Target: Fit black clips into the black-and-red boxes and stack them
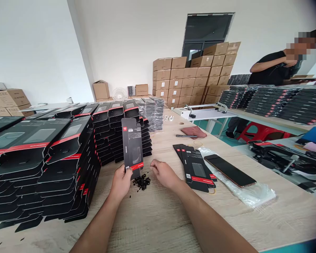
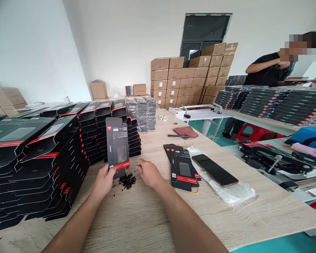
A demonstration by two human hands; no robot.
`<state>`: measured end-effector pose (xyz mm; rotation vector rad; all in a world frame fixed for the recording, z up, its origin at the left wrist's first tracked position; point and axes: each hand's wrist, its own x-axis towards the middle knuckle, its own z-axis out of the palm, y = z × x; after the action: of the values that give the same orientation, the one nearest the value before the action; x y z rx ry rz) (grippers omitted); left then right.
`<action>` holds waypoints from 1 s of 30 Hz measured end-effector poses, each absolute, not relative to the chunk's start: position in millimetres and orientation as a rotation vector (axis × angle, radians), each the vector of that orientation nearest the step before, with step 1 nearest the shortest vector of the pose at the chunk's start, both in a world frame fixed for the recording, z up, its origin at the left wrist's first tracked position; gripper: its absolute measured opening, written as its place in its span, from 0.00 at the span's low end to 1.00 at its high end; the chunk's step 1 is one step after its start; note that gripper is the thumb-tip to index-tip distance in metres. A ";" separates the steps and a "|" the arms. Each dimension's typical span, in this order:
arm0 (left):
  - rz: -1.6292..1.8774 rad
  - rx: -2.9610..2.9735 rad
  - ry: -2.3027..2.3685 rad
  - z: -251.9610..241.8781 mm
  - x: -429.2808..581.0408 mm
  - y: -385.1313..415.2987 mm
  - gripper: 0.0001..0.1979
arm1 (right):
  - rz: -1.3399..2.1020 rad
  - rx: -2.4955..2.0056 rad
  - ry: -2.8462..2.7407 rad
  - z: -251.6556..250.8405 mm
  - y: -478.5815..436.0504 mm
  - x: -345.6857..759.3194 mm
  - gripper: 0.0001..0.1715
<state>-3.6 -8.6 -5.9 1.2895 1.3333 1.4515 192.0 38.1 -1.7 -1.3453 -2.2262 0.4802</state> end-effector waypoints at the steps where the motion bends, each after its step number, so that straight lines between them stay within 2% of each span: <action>1: 1.435 1.337 1.320 -5.7 -2.7 -8.6 0.13 | 0.546 -1.273 -2.151 -2.4 37.3 188.5 0.09; 6: 1.384 1.435 1.237 -7.6 4.0 -8.1 0.17 | 0.676 -1.006 -2.062 -1.2 25.7 163.9 0.07; 13: 1.473 1.474 1.236 -9.8 11.6 -10.8 0.13 | 0.224 -1.251 -2.215 10.4 12.8 147.2 0.07; 16: 1.471 1.433 1.226 -12.4 13.2 -10.4 0.14 | 0.207 -1.295 -2.168 9.0 8.5 143.7 0.06; 23: 1.411 1.388 1.239 -8.6 10.5 -9.8 0.16 | 0.712 -1.067 -1.881 4.4 18.8 155.8 0.04; 26: 1.364 1.458 1.185 1.6 10.9 -15.6 0.15 | 0.789 -1.069 -1.624 10.5 28.8 171.7 0.14; 30: 1.358 1.359 1.013 14.4 8.6 -25.7 0.16 | 1.340 -0.853 -1.607 16.3 26.6 179.7 0.22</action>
<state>8.6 -25.7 14.4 1.3589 1.0127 1.3576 179.7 26.6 16.3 -0.8533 -1.6072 1.3398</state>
